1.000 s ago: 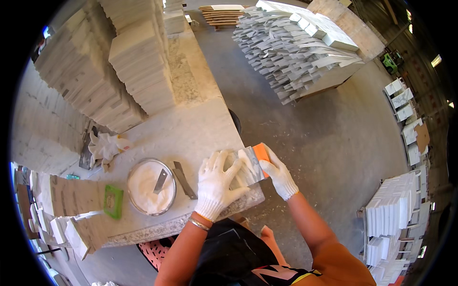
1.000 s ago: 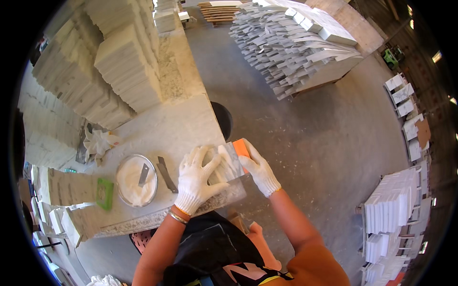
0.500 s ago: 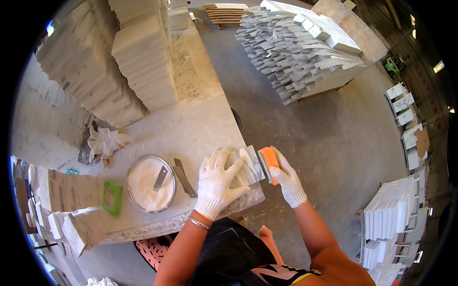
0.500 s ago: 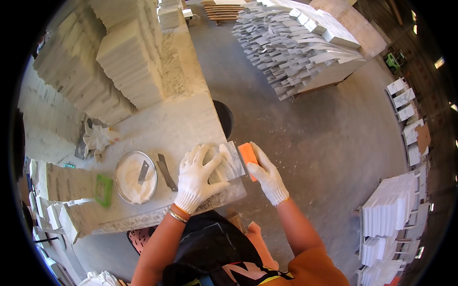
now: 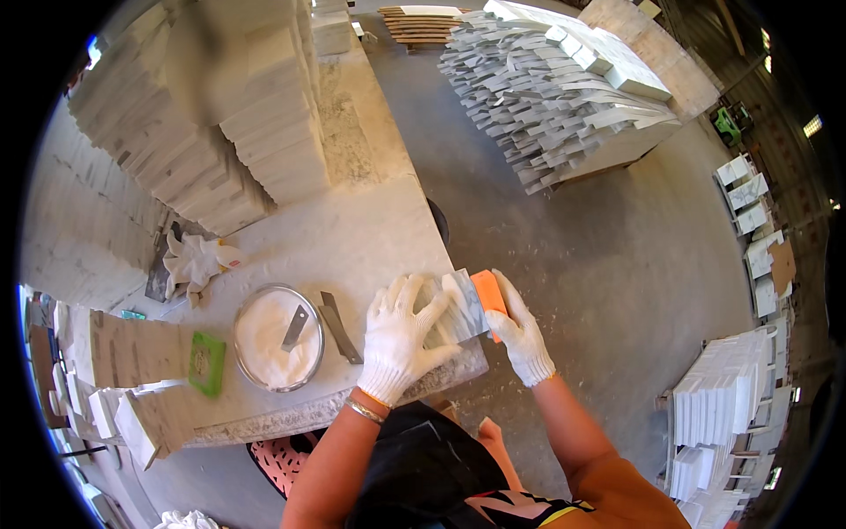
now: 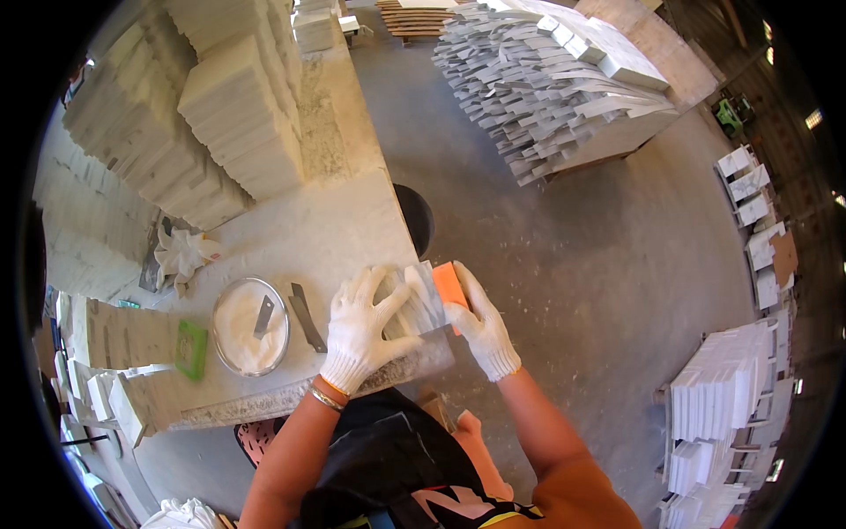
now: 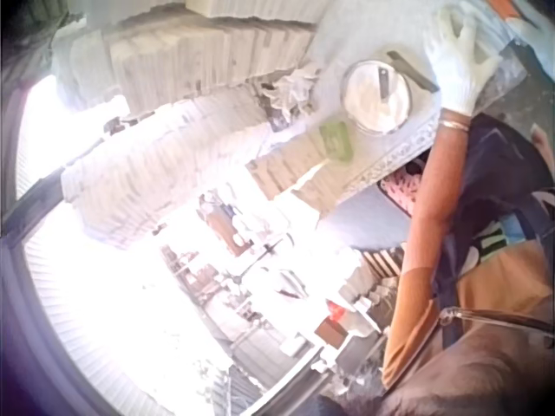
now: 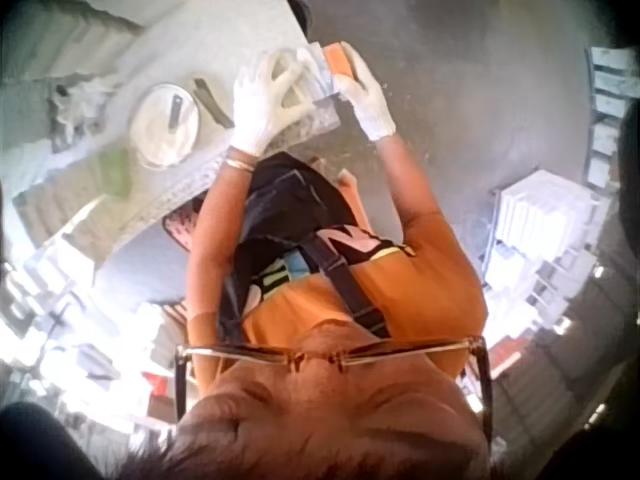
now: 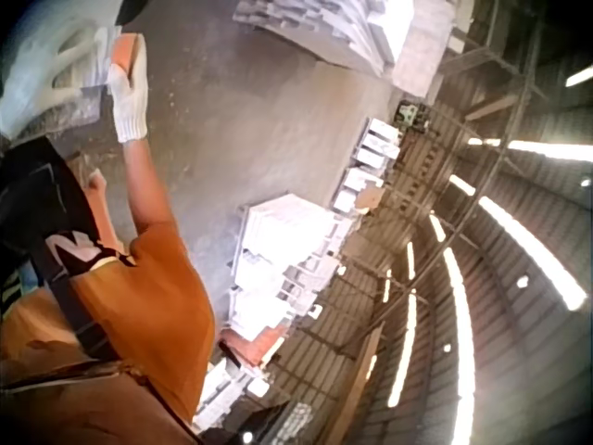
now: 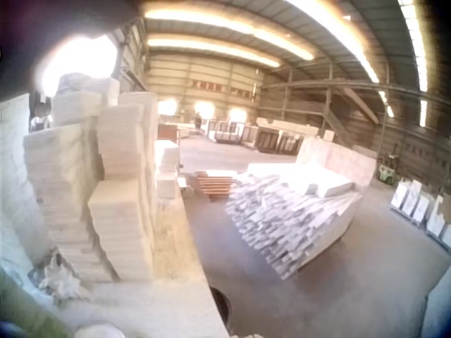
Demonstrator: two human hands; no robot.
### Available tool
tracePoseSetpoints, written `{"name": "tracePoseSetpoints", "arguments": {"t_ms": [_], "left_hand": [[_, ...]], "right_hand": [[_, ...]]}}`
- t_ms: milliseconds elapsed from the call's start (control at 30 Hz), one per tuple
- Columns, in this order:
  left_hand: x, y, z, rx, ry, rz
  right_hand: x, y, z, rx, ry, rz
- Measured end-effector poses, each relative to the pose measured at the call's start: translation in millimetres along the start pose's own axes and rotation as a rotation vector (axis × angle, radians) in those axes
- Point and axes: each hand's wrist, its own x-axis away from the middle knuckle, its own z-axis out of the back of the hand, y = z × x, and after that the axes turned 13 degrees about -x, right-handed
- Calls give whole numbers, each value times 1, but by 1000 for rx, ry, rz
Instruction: The person smooths the edges of small white stone tiles using a metal scraper and then rubs the surfaces with green and orange sanding blocks. The person also applies a white paste from a metal bowl onto the tiles using the scraper. The finished tiles are stacked on the workbench.
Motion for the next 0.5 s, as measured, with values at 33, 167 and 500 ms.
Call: {"name": "tracePoseSetpoints", "arguments": {"t_ms": [33, 167, 500], "left_hand": [[-1, 1, 1, 0, 0, -14], [0, 0, 1, -15, 1, -29], [-3, 2, 5, 10, -15, -23]], "right_hand": [[-9, 11, 3, -64, 11, 15], [-30, 26, 10, -167, -7, -110], [-15, 14, 1, -50, 3, 46]]}}
